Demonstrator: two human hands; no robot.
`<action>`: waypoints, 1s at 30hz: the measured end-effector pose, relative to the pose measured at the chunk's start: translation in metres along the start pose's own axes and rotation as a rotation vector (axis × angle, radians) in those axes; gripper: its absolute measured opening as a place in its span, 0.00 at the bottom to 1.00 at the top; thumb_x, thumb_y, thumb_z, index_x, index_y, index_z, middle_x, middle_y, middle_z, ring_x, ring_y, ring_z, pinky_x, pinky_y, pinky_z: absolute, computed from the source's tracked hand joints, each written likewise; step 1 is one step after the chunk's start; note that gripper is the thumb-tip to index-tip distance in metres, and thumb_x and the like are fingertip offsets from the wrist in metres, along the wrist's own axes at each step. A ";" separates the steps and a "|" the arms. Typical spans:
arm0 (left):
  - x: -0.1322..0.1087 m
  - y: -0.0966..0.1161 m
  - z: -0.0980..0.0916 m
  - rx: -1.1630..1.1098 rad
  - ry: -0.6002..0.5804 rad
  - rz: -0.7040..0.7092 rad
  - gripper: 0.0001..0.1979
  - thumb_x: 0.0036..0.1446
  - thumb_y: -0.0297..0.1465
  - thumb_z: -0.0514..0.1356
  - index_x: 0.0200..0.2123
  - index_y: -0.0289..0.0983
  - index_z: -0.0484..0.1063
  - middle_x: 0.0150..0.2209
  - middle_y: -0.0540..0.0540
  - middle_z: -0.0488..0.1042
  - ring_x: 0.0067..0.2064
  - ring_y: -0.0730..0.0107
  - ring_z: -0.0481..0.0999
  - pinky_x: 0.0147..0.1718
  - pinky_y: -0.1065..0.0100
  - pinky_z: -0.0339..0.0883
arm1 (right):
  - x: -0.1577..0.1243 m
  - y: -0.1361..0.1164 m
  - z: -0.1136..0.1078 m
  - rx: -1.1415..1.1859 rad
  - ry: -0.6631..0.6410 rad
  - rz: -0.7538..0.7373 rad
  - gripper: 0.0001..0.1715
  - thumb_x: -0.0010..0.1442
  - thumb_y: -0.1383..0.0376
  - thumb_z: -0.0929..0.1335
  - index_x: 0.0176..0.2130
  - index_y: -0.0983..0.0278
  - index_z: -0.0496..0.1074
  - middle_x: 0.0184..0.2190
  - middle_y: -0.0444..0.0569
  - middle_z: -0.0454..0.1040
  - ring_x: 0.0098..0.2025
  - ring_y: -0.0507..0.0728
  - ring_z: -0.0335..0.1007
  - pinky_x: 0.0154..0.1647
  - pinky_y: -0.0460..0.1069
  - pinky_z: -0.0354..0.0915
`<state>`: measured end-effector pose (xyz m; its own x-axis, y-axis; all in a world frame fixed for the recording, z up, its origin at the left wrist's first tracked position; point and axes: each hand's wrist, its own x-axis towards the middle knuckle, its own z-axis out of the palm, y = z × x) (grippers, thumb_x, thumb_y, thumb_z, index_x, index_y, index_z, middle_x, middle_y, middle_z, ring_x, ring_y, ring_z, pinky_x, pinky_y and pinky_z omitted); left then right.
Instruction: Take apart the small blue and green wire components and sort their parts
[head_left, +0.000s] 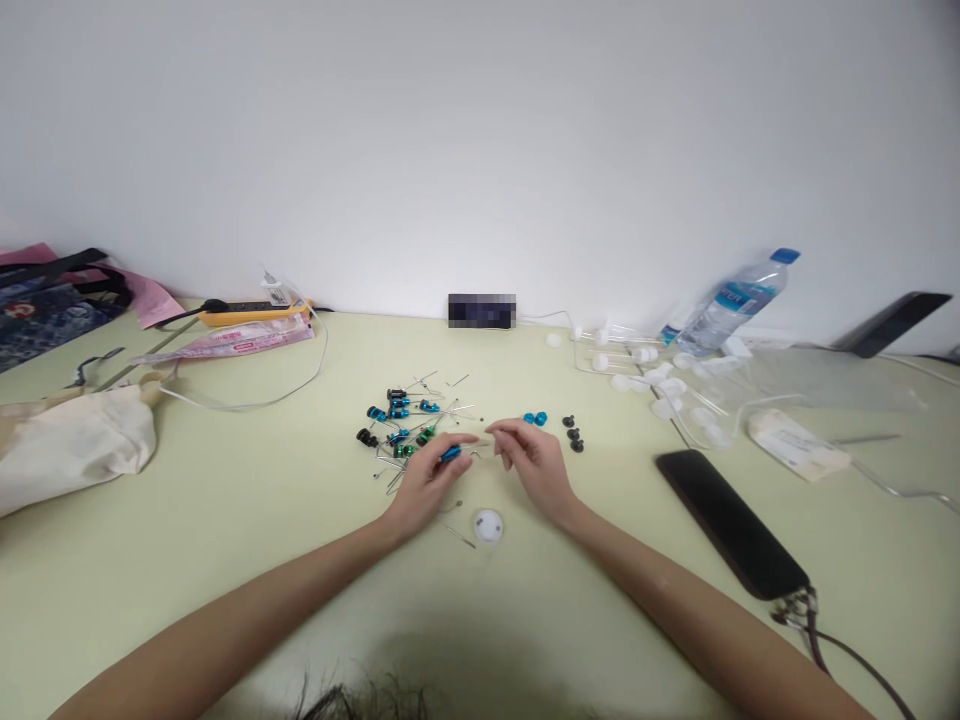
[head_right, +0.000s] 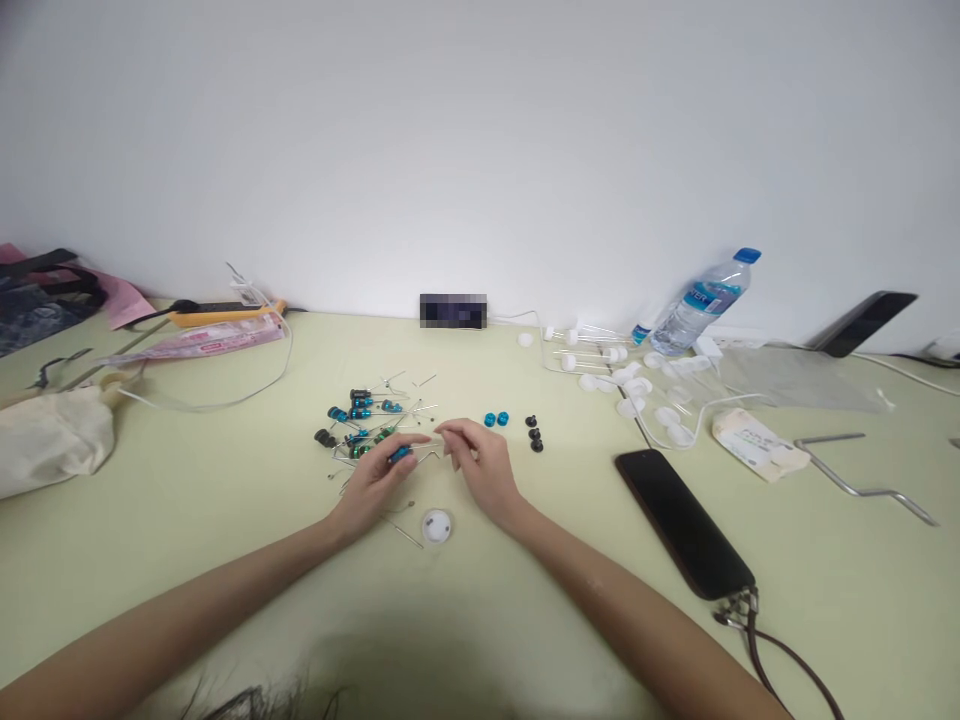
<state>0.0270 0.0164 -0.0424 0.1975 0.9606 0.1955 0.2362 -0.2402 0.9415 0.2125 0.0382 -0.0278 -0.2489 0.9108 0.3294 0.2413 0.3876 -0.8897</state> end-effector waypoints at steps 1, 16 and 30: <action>-0.001 0.000 -0.001 -0.007 0.038 0.000 0.15 0.62 0.38 0.52 0.48 0.41 0.71 0.41 0.46 0.74 0.41 0.65 0.71 0.40 0.68 0.62 | 0.002 0.005 0.000 0.027 0.027 0.044 0.12 0.65 0.59 0.61 0.40 0.62 0.70 0.26 0.44 0.68 0.23 0.50 0.62 0.28 0.46 0.61; 0.002 -0.005 0.000 0.228 0.005 0.122 0.04 0.53 0.32 0.63 0.35 0.42 0.75 0.40 0.47 0.75 0.47 0.60 0.67 0.49 0.59 0.59 | 0.009 0.027 -0.003 -0.373 0.019 -0.068 0.13 0.65 0.66 0.59 0.41 0.61 0.72 0.43 0.50 0.73 0.47 0.58 0.67 0.49 0.54 0.61; 0.049 -0.012 -0.045 0.880 0.075 0.249 0.10 0.62 0.29 0.51 0.41 0.40 0.72 0.46 0.42 0.69 0.48 0.55 0.60 0.47 0.55 0.57 | 0.007 0.029 -0.001 -0.309 0.028 -0.113 0.12 0.64 0.68 0.60 0.40 0.60 0.72 0.40 0.49 0.71 0.44 0.57 0.67 0.46 0.52 0.61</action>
<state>-0.0090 0.0731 -0.0320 0.2848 0.8658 0.4113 0.8404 -0.4320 0.3274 0.2189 0.0556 -0.0512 -0.2651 0.8617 0.4326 0.4884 0.5069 -0.7103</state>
